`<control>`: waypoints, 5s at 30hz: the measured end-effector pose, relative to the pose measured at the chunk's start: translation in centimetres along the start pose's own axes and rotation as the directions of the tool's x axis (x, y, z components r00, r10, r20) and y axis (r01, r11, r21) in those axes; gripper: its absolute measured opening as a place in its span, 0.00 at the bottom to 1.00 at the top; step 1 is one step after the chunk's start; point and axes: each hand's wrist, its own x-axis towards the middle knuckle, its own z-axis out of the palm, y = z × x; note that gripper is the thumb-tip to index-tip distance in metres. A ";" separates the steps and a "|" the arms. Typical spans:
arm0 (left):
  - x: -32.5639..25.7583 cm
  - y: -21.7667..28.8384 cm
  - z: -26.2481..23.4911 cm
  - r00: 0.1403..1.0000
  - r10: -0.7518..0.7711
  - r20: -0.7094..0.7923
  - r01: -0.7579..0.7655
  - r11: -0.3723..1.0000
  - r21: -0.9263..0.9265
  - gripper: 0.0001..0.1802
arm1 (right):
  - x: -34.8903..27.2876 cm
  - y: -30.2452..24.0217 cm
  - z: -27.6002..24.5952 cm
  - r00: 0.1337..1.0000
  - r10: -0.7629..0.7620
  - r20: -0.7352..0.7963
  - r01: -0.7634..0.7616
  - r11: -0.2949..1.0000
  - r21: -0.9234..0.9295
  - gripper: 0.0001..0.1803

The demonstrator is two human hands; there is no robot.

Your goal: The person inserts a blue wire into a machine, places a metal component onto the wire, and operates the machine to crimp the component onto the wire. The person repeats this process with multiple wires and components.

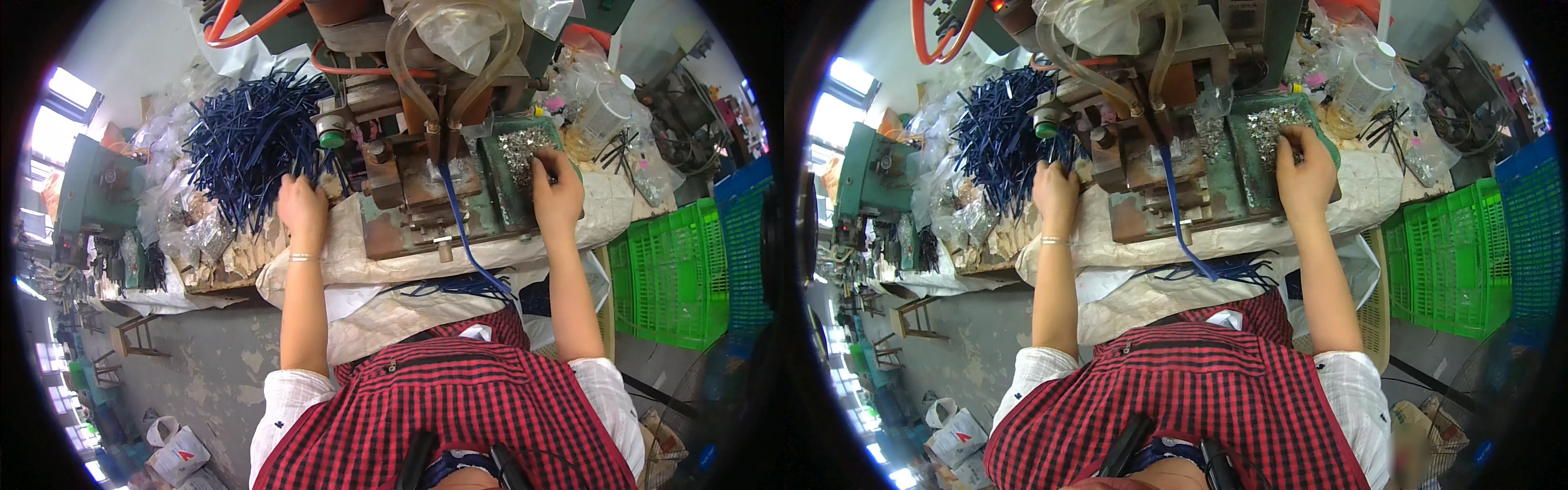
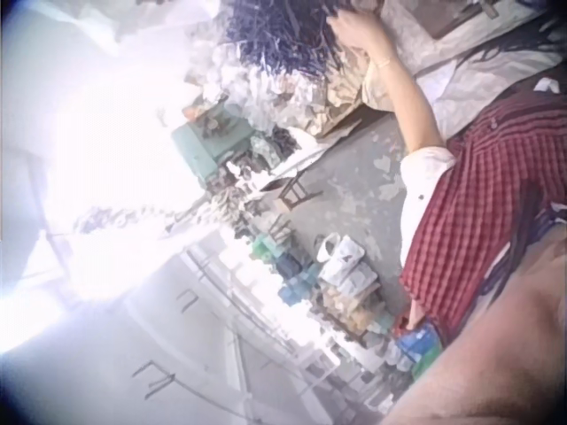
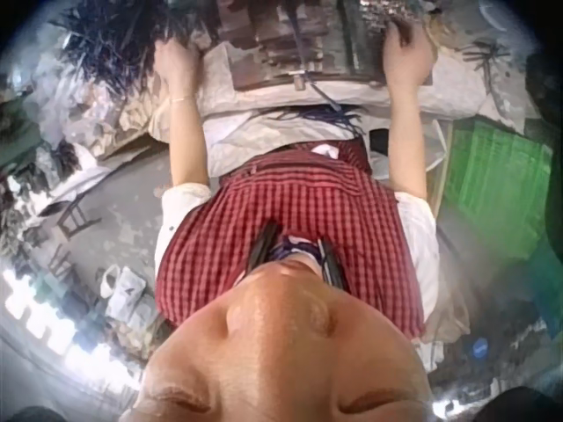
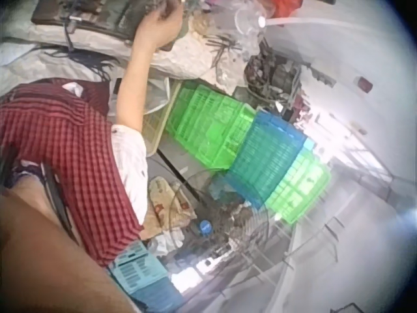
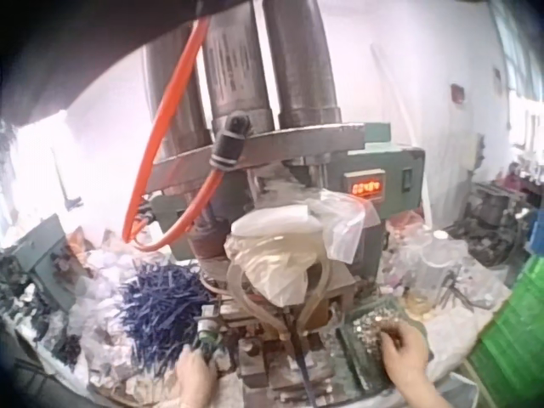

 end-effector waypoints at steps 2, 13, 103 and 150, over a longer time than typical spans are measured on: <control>-0.3 -0.2 -1.4 0.999 -0.016 -0.050 0.016 1.000 -0.007 0.10 | -1.1 0.9 -1.8 0.999 -0.022 -0.035 0.021 1.000 -0.019 0.07; 1.1 -0.2 -5.0 0.997 0.045 0.069 0.042 0.442 -0.896 0.10 | 0.0 -10.8 2.0 0.967 -0.111 0.228 -0.029 0.846 0.533 0.14; 0.4 10.0 -19.3 0.845 0.094 -0.527 -0.528 -0.012 -0.849 0.05 | -0.7 -13.9 3.2 0.866 -0.044 0.499 -0.409 0.512 0.755 0.22; -2.9 0.0 -10.0 0.935 -0.014 -0.353 -0.195 0.815 -0.546 0.08 | -0.3 3.1 1.7 0.875 0.483 0.029 -0.340 0.572 0.747 0.11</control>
